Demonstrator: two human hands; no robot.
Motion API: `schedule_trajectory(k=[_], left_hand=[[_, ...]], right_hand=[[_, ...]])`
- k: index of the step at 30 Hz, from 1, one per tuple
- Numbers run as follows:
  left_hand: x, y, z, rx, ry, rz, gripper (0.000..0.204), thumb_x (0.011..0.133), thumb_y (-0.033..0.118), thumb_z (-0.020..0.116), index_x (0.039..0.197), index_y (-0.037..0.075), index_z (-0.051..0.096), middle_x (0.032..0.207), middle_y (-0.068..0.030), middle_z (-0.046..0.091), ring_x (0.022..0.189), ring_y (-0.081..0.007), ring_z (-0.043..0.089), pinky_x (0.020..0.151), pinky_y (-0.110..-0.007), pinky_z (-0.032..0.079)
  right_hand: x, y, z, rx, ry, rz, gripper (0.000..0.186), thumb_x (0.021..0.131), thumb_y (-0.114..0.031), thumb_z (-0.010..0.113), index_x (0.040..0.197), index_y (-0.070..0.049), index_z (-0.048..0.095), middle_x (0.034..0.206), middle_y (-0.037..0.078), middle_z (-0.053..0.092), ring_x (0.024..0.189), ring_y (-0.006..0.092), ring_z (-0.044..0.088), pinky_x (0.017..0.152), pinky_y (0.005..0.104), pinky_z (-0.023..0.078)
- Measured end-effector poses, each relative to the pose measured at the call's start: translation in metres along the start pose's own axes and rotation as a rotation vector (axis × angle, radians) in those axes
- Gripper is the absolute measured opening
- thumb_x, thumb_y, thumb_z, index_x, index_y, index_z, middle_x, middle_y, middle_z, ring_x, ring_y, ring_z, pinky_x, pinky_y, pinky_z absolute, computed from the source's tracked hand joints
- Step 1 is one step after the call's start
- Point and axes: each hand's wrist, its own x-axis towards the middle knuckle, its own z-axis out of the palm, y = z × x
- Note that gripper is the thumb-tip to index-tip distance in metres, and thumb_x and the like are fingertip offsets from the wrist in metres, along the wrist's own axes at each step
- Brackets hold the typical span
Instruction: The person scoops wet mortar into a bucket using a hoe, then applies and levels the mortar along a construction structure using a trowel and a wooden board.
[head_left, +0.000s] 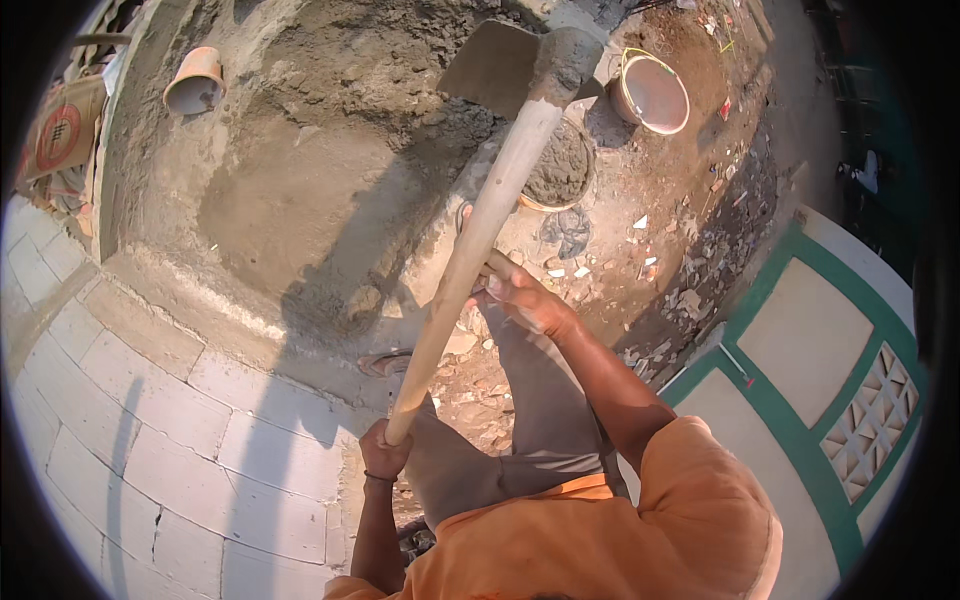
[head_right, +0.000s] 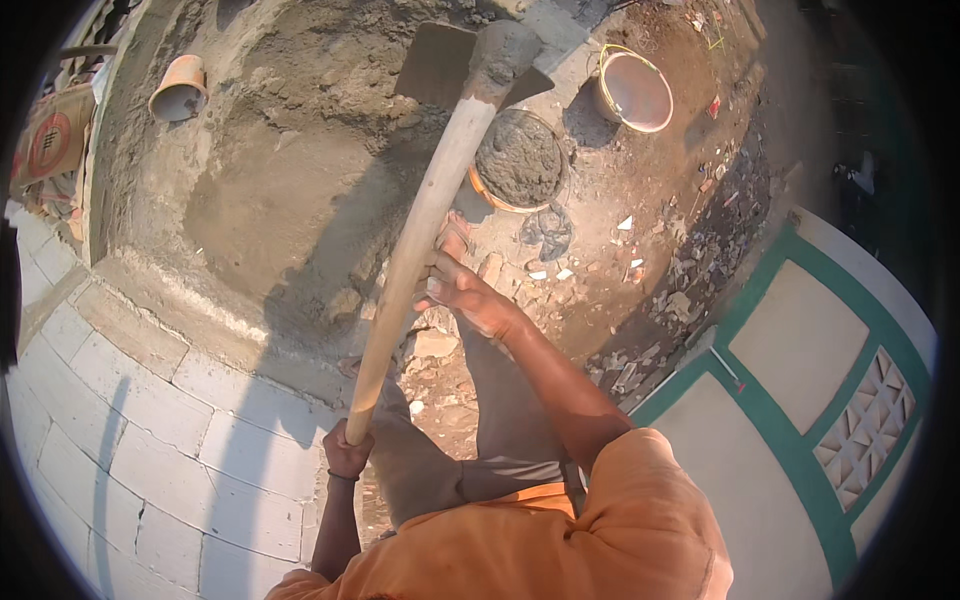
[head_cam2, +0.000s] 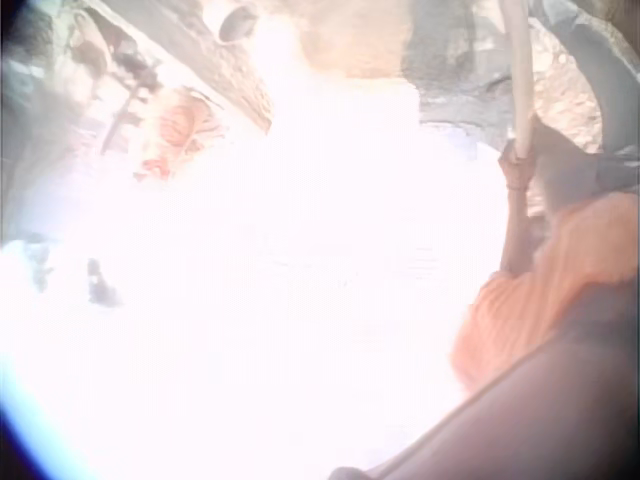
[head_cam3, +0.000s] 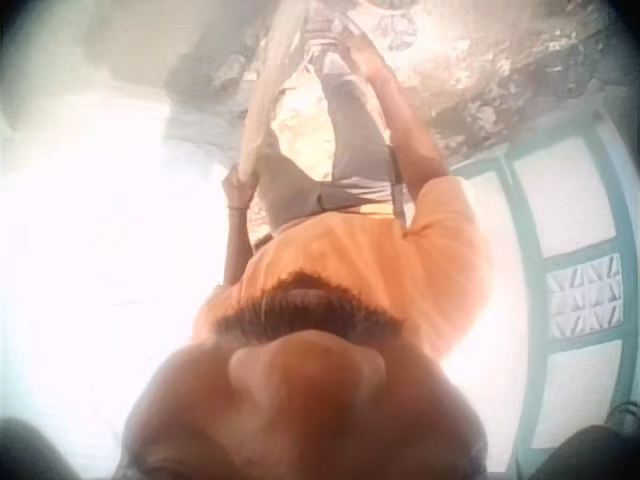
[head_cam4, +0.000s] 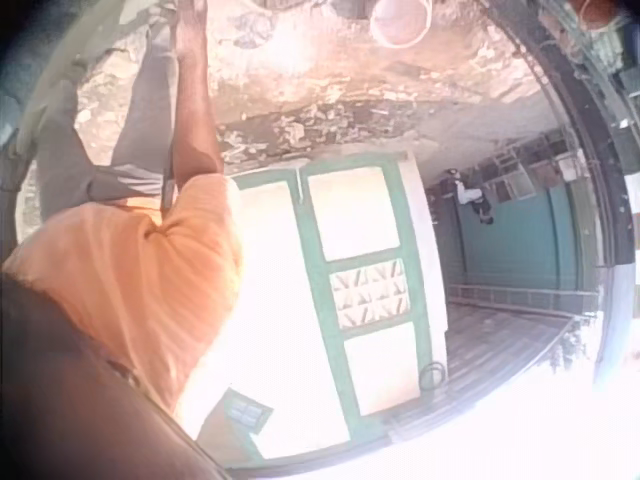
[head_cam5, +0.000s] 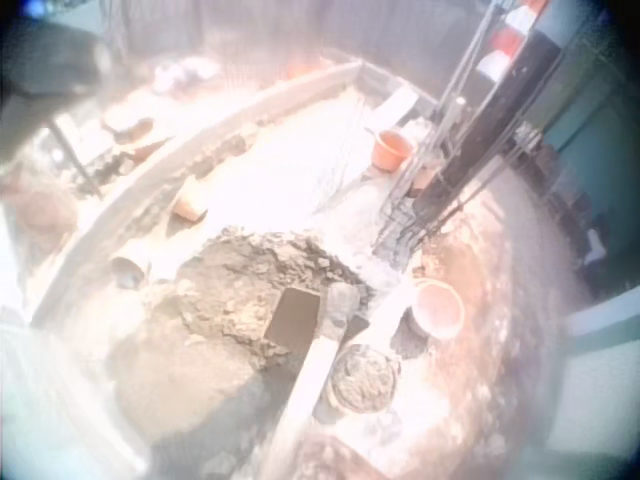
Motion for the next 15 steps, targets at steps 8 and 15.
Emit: schedule_trajectory(k=[8, 15], left_hand=[[0.025, 0.104, 0.015, -0.229, 0.279, -0.461, 0.019, 0.070, 0.011, 0.069, 0.081, -0.001, 0.060, 0.067, -0.0065, 0.060, 0.058, -0.0108, 0.056, 0.058, -0.029, 0.049], [0.150, -0.077, -0.010, -0.173, 0.139, -0.455, 0.019, 0.073, 0.006, 0.071, 0.083, -0.004, 0.059, 0.065, -0.0070, 0.058, 0.055, -0.0164, 0.058, 0.052, -0.031, 0.051]], right_hand=[[0.068, 0.036, -0.288, -0.606, 1.211, 0.296, 0.051, 0.086, -0.027, 0.062, 0.123, 0.006, 0.047, 0.110, 0.015, 0.060, 0.098, 0.0308, 0.059, 0.087, 0.0365, 0.044], [0.107, 0.053, -0.296, 0.465, 1.034, -0.249, 0.026, 0.096, -0.032, 0.048, 0.099, -0.007, 0.054, 0.076, 0.004, 0.057, 0.072, 0.0205, 0.055, 0.076, 0.0364, 0.044]])
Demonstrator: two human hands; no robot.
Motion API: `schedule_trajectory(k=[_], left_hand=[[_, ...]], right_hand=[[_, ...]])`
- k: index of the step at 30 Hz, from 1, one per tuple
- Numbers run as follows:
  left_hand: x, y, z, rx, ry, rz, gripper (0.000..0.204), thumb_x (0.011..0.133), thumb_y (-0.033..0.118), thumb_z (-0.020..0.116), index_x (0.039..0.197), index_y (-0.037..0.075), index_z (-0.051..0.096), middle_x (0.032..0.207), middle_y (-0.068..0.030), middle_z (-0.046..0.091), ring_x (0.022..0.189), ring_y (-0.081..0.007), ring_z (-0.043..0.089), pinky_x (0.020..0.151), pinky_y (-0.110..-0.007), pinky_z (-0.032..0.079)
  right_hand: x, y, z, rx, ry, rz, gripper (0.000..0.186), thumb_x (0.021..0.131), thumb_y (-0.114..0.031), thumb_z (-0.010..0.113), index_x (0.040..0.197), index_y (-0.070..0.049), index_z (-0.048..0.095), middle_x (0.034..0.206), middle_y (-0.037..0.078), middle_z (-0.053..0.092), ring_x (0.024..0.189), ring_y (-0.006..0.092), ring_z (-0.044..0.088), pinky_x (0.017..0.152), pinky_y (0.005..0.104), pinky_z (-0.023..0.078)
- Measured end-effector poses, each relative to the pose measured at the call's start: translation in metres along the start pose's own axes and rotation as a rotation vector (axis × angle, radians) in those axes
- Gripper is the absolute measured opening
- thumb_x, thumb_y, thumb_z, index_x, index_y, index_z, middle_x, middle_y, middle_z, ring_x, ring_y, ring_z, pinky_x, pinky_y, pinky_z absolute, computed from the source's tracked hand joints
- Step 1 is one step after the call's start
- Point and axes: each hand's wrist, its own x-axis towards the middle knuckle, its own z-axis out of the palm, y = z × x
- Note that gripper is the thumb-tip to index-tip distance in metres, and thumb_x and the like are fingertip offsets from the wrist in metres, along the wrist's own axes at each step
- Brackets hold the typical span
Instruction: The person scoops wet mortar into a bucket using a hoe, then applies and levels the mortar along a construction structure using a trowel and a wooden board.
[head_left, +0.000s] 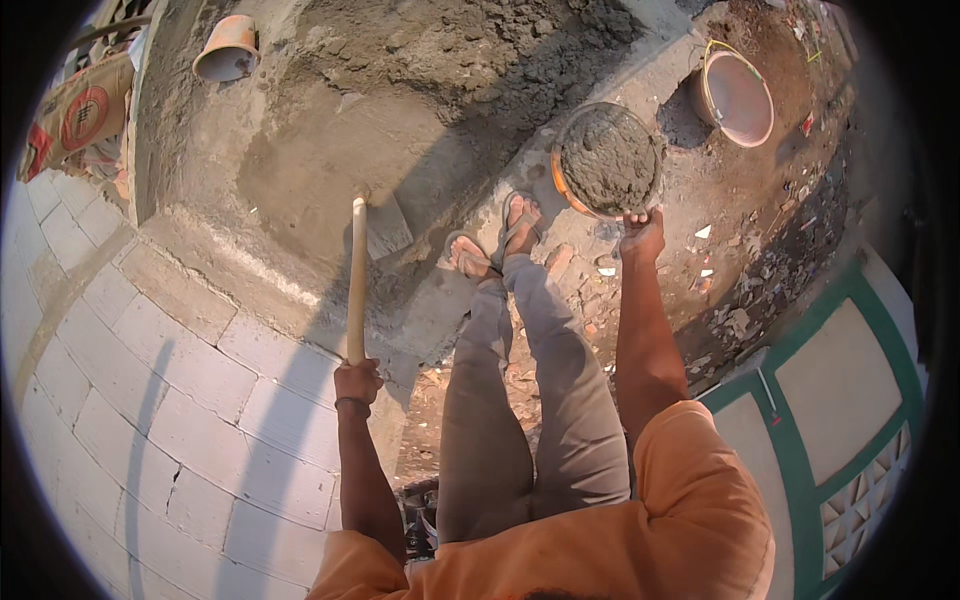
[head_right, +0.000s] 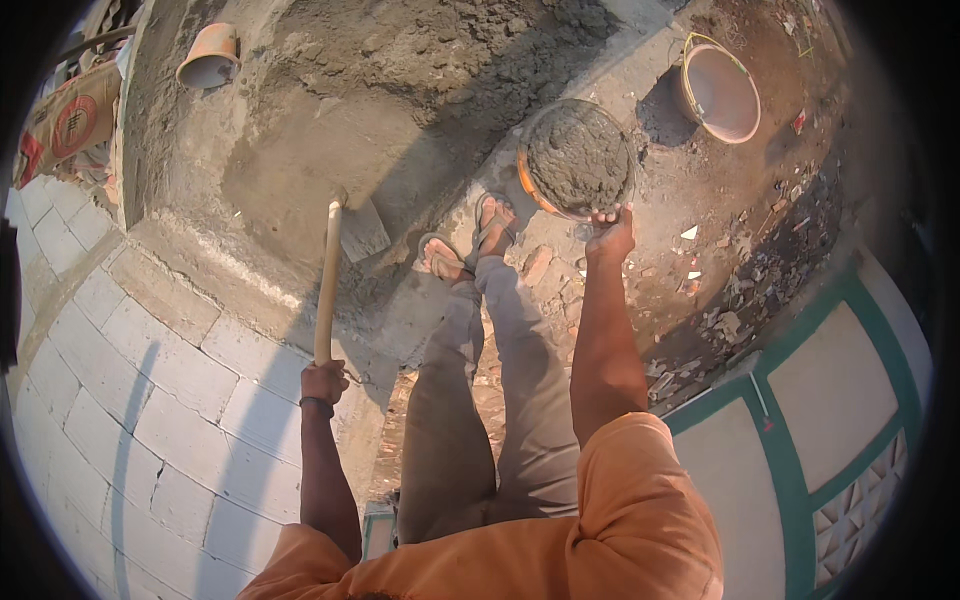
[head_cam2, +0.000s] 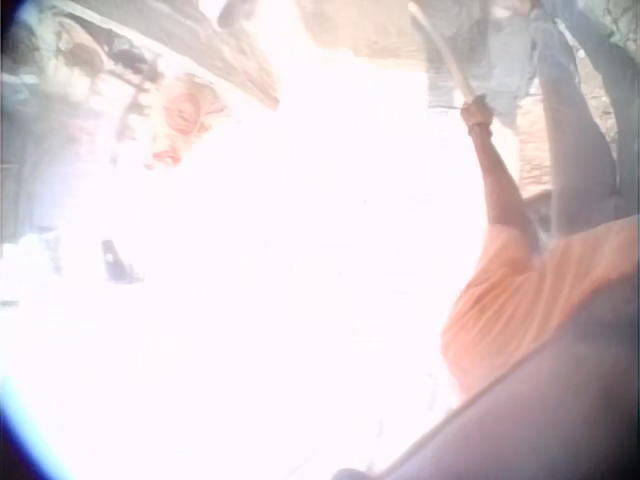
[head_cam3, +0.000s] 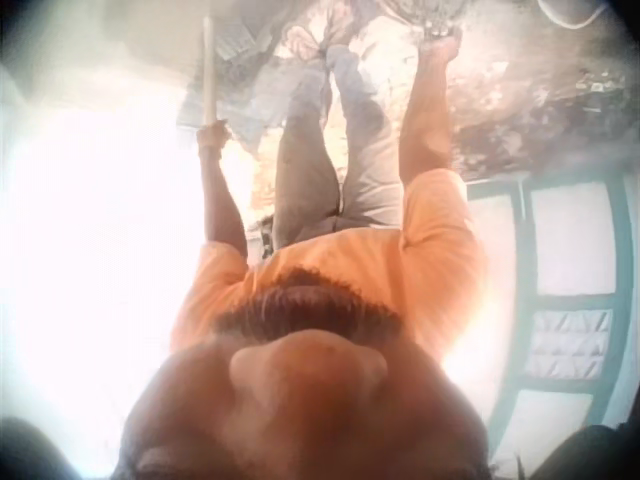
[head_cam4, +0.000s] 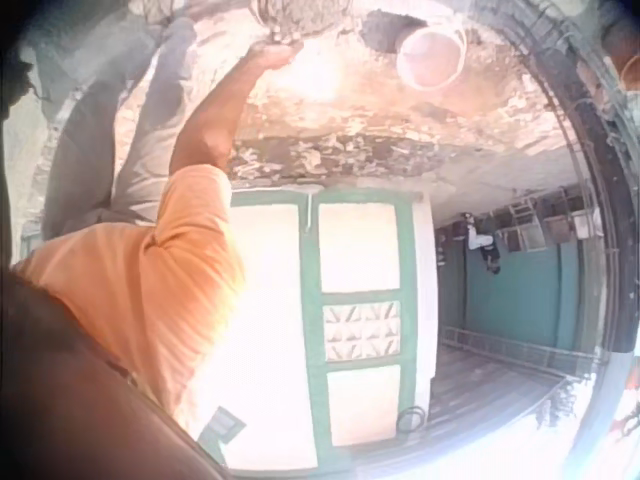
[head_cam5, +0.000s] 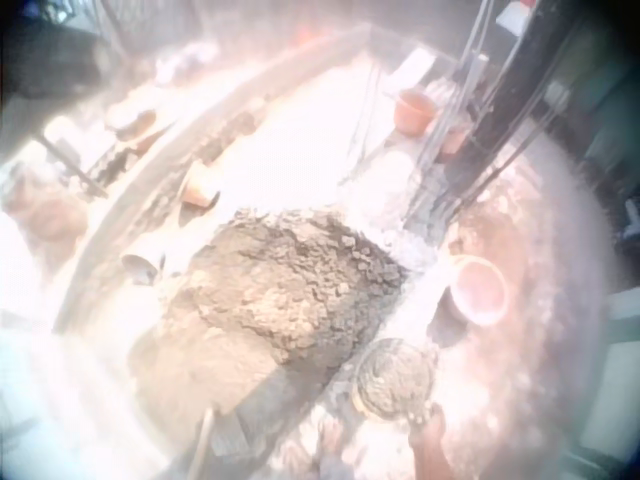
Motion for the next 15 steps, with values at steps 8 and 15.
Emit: schedule_trajectory(k=[8, 15], left_hand=[[0.081, 0.046, -0.030, 0.722, 0.135, -0.157, 0.050, 0.070, 0.032, 0.080, 0.104, 0.000, 0.060, 0.098, -0.0177, 0.067, 0.095, -0.0288, 0.066, 0.083, -0.038, 0.053], [0.009, 0.031, -0.053, 0.375, 0.377, -0.001, 0.044, 0.071, 0.018, 0.071, 0.109, 0.000, 0.059, 0.111, -0.0229, 0.061, 0.106, -0.0353, 0.059, 0.091, -0.041, 0.048]], right_hand=[[-0.040, -0.037, 0.018, 0.181, 0.141, 0.141, 0.041, 0.098, -0.047, 0.032, 0.088, -0.009, 0.044, 0.061, 0.001, 0.036, 0.049, 0.0162, 0.033, 0.055, 0.0365, 0.039], [-0.139, -0.080, -0.055, 0.158, 0.205, 0.176, 0.048, 0.096, -0.054, 0.026, 0.079, -0.013, 0.044, 0.054, -0.003, 0.032, 0.045, 0.0150, 0.029, 0.053, 0.0340, 0.036]])
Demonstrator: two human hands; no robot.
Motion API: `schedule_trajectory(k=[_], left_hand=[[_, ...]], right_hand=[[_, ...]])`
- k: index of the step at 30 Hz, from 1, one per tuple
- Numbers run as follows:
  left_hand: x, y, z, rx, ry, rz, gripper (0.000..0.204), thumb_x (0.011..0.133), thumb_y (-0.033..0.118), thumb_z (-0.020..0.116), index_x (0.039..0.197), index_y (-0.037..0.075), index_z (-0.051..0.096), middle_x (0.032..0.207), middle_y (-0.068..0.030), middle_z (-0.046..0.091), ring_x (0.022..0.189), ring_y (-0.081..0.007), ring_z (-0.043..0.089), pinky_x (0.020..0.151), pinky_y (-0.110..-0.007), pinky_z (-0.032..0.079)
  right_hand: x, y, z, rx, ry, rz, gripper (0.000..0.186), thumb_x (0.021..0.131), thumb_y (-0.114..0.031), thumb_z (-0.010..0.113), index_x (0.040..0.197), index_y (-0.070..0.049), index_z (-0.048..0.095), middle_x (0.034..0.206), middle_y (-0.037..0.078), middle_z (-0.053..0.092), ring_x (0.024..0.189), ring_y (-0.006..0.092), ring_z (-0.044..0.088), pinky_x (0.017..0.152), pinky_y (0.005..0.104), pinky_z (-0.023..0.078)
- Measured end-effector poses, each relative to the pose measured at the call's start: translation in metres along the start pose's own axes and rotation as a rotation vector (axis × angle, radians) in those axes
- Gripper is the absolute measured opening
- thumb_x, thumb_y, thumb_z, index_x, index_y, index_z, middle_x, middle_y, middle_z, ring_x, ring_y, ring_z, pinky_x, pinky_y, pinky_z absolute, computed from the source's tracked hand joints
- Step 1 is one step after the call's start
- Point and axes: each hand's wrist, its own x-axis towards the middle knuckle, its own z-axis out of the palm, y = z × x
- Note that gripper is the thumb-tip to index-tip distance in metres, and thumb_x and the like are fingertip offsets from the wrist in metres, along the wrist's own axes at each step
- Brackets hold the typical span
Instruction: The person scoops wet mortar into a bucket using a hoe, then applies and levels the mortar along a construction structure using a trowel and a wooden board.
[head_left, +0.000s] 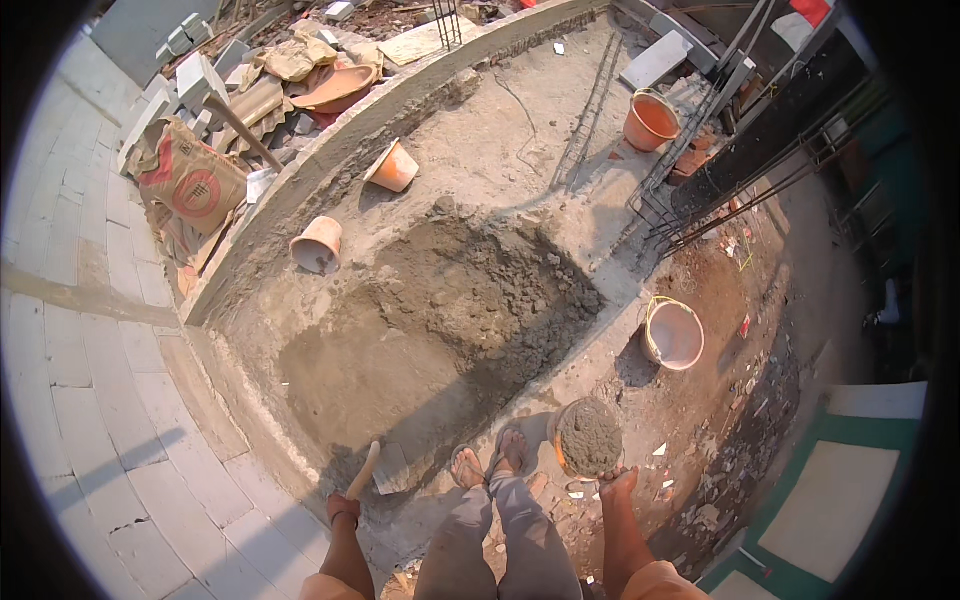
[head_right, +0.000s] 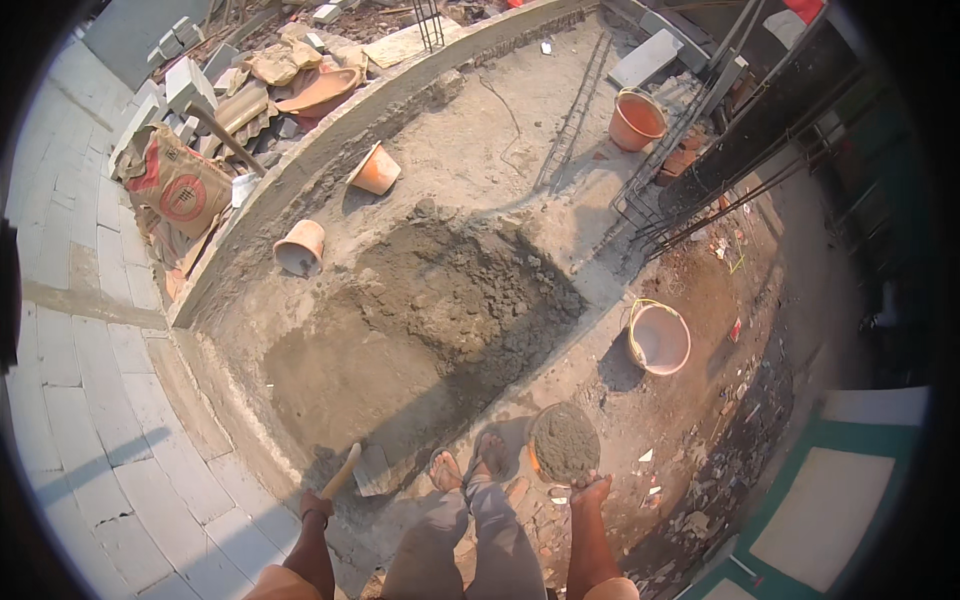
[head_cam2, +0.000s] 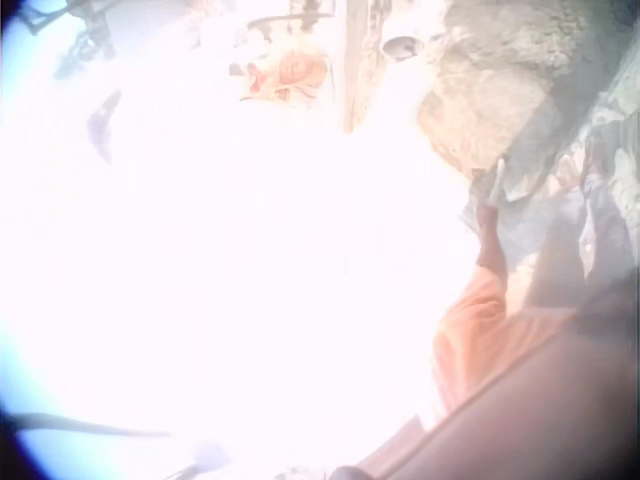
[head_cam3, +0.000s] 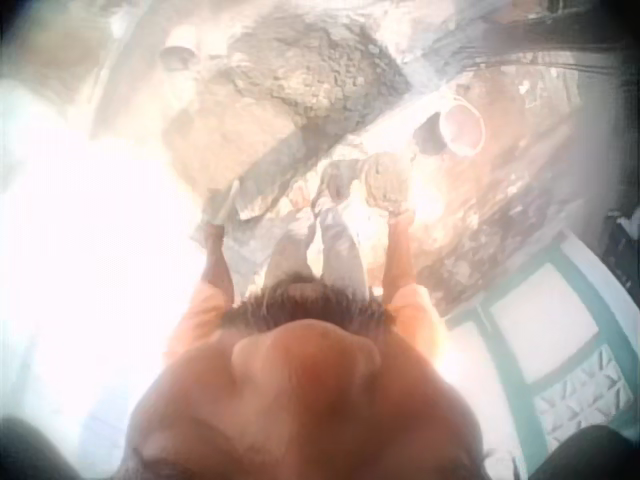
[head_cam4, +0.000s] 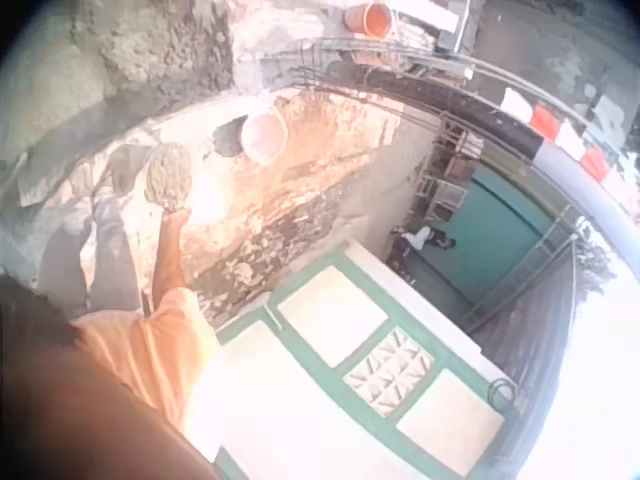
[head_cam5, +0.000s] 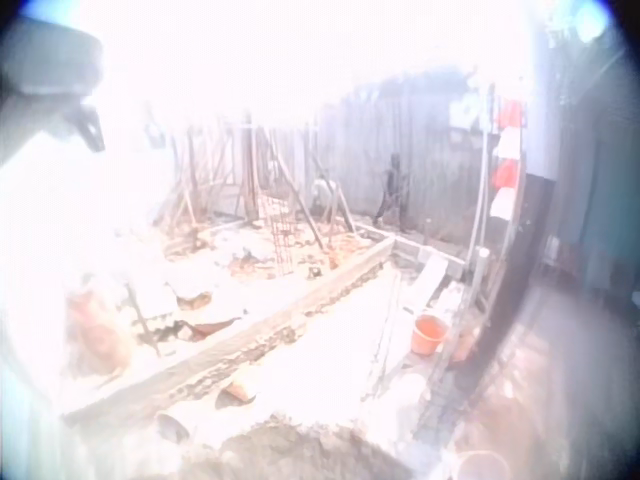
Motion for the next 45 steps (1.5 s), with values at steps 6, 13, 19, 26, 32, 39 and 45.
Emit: schedule_trajectory(k=[6, 13, 19, 26, 32, 39, 45], left_hand=[[-0.061, -0.065, -0.031, -0.026, 0.026, -0.104, 0.041, 0.076, 0.020, 0.068, 0.114, 0.005, 0.063, 0.121, -0.0171, 0.058, 0.112, -0.0311, 0.055, 0.096, -0.039, 0.045], [-0.014, -0.075, -0.128, 0.672, -0.054, 0.096, 0.025, 0.088, 0.025, 0.056, 0.108, 0.017, 0.069, 0.109, -0.0023, 0.069, 0.103, -0.0194, 0.065, 0.078, -0.029, 0.052], [0.040, 0.053, -0.180, -0.782, 0.319, -0.044, 0.021, 0.071, 0.007, 0.059, 0.083, -0.010, 0.062, 0.082, -0.0250, 0.067, 0.073, -0.0359, 0.065, 0.066, -0.041, 0.048], [-0.029, 0.369, -0.183, -0.605, -0.012, 0.218, 0.024, 0.080, 0.015, 0.063, 0.098, 0.000, 0.065, 0.094, -0.0124, 0.068, 0.086, -0.0254, 0.064, 0.080, -0.037, 0.047], [-0.118, 0.549, -0.195, -0.539, -0.149, 0.623, 0.037, 0.080, 0.018, 0.070, 0.112, 0.001, 0.061, 0.103, -0.0156, 0.066, 0.095, -0.0235, 0.063, 0.082, -0.036, 0.049], [-0.100, 0.665, -0.268, -0.538, 0.040, 0.785, 0.035, 0.082, 0.022, 0.069, 0.109, 0.001, 0.064, 0.104, -0.0129, 0.066, 0.091, -0.0219, 0.063, 0.074, -0.033, 0.051], [0.030, 0.623, -0.267, -0.826, -0.052, 0.372, 0.025, 0.078, 0.016, 0.069, 0.098, 0.001, 0.067, 0.092, -0.0123, 0.069, 0.080, -0.0247, 0.065, 0.068, -0.038, 0.050]], right_hand=[[-0.056, 0.001, -0.120, 0.115, -0.012, -0.028, 0.048, 0.096, -0.054, 0.025, 0.087, -0.013, 0.050, 0.062, -0.001, 0.045, 0.052, 0.0162, 0.045, 0.059, 0.0386, 0.043], [-0.102, -0.007, -0.189, 0.231, 0.167, 0.044, 0.044, 0.095, -0.049, 0.028, 0.094, -0.012, 0.051, 0.073, 0.001, 0.049, 0.063, 0.0179, 0.051, 0.065, 0.0403, 0.046], [-0.116, -0.025, -0.192, 0.254, 0.239, 0.086, 0.042, 0.095, -0.047, 0.028, 0.098, -0.012, 0.050, 0.081, 0.003, 0.049, 0.069, 0.0185, 0.051, 0.068, 0.0401, 0.046], [-0.099, -0.078, -0.160, 0.327, 0.335, 0.114, 0.041, 0.094, -0.045, 0.029, 0.103, -0.011, 0.050, 0.089, 0.004, 0.048, 0.076, 0.0192, 0.050, 0.071, 0.0400, 0.046], [-0.083, -0.143, -0.108, 0.328, 0.347, 0.128, 0.040, 0.094, -0.043, 0.029, 0.107, -0.011, 0.050, 0.096, 0.005, 0.048, 0.082, 0.0197, 0.050, 0.074, 0.0399, 0.045], [-0.061, -0.236, 0.017, 0.290, 0.326, 0.090, 0.040, 0.094, -0.040, 0.030, 0.111, -0.010, 0.049, 0.104, 0.007, 0.047, 0.089, 0.0204, 0.049, 0.077, 0.0397, 0.045], [-0.041, -0.316, 0.171, 0.262, 0.291, 0.057, 0.041, 0.093, -0.038, 0.030, 0.115, -0.010, 0.049, 0.111, 0.008, 0.047, 0.095, 0.0210, 0.048, 0.080, 0.0396, 0.044]])
